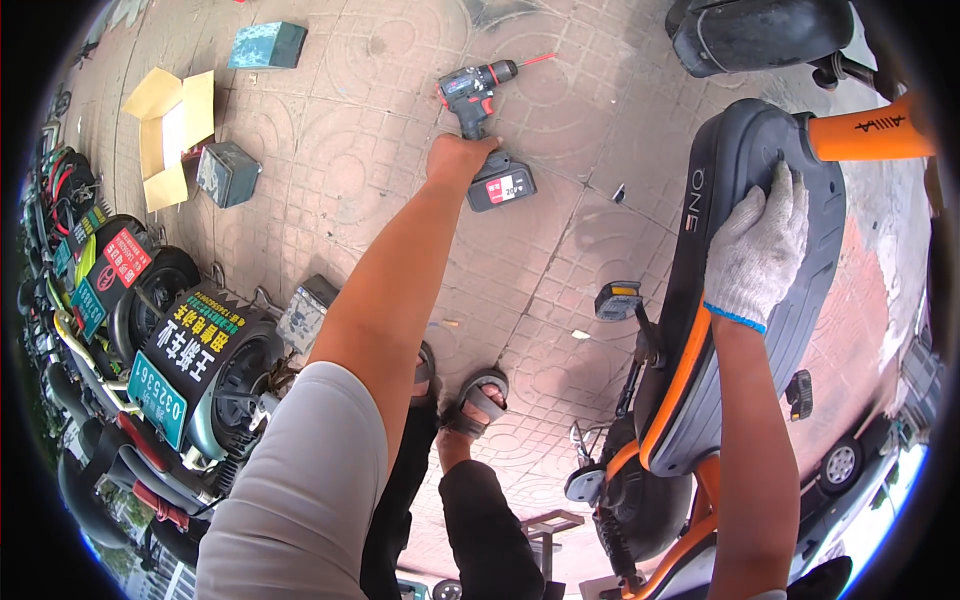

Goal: The person connects wires in an electric scooter's battery compartment by hand, places the footboard cover over the compartment, and secures it with screws using a power drill.

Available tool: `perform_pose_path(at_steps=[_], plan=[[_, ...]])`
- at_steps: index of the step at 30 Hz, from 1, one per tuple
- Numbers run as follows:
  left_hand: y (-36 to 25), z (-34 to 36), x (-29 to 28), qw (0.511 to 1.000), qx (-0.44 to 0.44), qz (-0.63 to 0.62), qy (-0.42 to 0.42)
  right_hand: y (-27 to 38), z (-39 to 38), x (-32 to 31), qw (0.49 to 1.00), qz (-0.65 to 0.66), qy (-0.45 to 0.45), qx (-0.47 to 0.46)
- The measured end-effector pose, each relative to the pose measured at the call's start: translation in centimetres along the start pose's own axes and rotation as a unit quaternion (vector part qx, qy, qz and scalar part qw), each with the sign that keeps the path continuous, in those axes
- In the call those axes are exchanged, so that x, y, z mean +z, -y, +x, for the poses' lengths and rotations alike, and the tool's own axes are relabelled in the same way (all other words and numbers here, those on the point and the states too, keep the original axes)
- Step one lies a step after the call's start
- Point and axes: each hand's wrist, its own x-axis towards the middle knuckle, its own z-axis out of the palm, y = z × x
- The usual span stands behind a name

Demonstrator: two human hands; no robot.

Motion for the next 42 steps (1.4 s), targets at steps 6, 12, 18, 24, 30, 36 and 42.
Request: perform_pose_path(at_steps=[6, 12, 18, 24, 30, 36, 42], plan=[[5.1, -5.9, 0.4, 0.980, -0.036, -0.194, 0.022, 0.5, 0.3, -0.5, 0.999, 0.012, 0.016, 0.031], [12.6, -31.6, -10.9, 0.932, -0.149, -0.289, 0.159, 0.2, 0.9, -1.4, 0.998, -0.008, 0.042, 0.051], [19.8, -51.1, -26.2, 0.839, -0.279, -0.401, 0.239, 7.3, -6.4, -12.1, 0.937, 0.133, 0.267, 0.182], [19.5, -61.5, -38.0, 0.849, -0.240, -0.395, 0.255, 16.3, -18.5, -38.4, 0.263, 0.553, 0.693, 0.381], [15.2, -68.8, -40.8, 0.927, 0.252, -0.138, 0.240, 13.0, -19.6, -58.0, 0.475, 0.640, 0.543, 0.263], [6.1, -77.9, -44.0, 0.822, 0.523, 0.024, 0.224, 9.8, -12.2, -72.9, 0.514, 0.708, 0.356, 0.327], [6.9, -84.0, -46.3, 0.866, 0.446, 0.008, 0.227, 4.8, -15.0, -81.3, 0.663, 0.669, 0.209, 0.262]])
